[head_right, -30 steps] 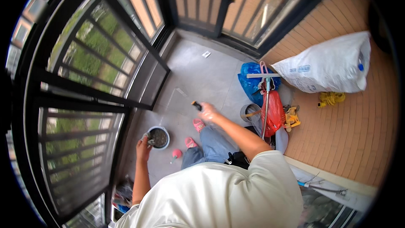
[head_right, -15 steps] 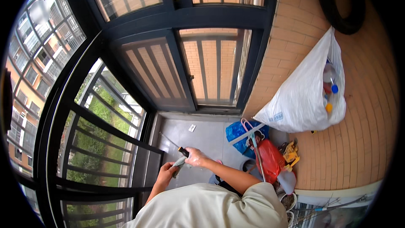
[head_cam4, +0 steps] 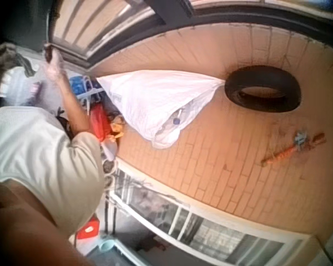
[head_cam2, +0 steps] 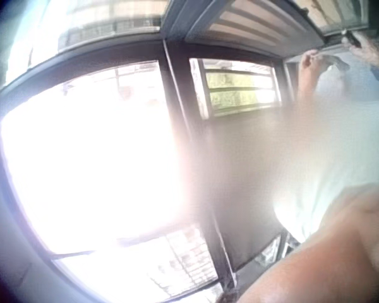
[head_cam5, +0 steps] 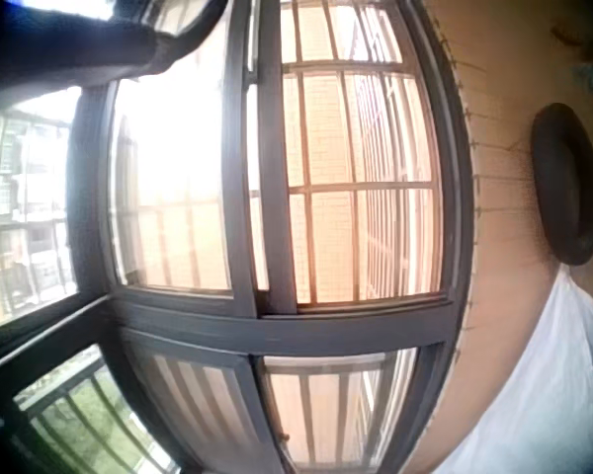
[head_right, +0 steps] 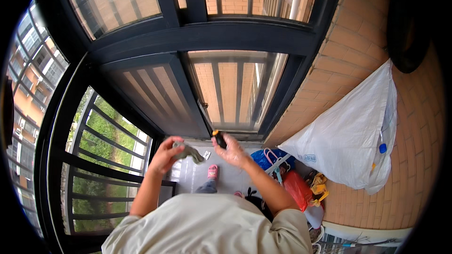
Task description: The person cleans the window frame on a balcony using a screwdriver and a cloth. They repeatedly dip the cloth into a bucket of water, wring it out, and use the screwdriver to scrape and clean the grooves of the window frame while wiping with the cloth.
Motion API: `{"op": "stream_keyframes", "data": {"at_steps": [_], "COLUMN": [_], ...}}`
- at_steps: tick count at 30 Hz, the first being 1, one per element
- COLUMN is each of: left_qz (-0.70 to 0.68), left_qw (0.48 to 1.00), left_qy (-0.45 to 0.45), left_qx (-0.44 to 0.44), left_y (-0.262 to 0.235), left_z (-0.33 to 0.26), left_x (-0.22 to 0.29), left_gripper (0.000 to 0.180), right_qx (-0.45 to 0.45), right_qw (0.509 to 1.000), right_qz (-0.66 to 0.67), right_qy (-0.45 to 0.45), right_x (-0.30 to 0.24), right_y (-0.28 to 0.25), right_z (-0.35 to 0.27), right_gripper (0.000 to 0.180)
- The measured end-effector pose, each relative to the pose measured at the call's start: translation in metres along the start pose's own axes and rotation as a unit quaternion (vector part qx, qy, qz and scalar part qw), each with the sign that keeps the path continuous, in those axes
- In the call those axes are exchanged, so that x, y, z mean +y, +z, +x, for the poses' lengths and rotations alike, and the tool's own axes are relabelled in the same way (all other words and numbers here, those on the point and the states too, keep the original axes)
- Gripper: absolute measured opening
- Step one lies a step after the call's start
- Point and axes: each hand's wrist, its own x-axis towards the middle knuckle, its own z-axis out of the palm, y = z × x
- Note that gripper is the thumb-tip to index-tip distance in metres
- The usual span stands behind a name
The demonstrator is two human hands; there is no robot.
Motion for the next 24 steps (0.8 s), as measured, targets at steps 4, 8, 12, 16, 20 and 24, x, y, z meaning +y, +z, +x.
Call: {"op": "stream_keyframes", "data": {"at_steps": [4, 8, 12, 16, 20, 24], "left_qz": [0.069, 0.148, 0.165, 0.147, 0.184, 0.286], "left_qw": [0.986, 0.954, 0.949, 0.944, 0.939, 0.913], "left_qy": [-0.003, 0.126, 0.059, 0.034, 0.060, 0.024], "left_qx": [-0.149, -0.227, -0.262, -0.293, -0.285, -0.290], "left_y": [0.019, 0.029, 0.050, 0.068, 0.080, 0.086], "left_z": [0.053, 0.109, 0.133, 0.156, 0.173, 0.195], "left_x": [0.057, 0.086, 0.127, 0.137, 0.135, 0.139], "left_gripper": [0.045, 0.060, 0.057, 0.045, 0.032, 0.022], "right_qx": [0.008, 0.118, 0.199, 0.187, 0.308, 0.339], "right_qw": [0.999, 0.991, 0.978, 0.978, 0.942, 0.936], "right_qz": [-0.014, -0.043, 0.049, 0.048, -0.108, 0.010], "right_qy": [-0.032, -0.045, -0.029, -0.079, -0.080, -0.093], "right_x": [-0.066, -0.090, -0.110, -0.132, -0.138, -0.131], "right_y": [0.008, 0.009, -0.002, -0.014, -0.028, -0.059], "right_z": [0.041, 0.073, 0.090, 0.098, 0.102, 0.102], "right_gripper": [0.025, 0.024, 0.030, 0.034, 0.029, 0.024]}}
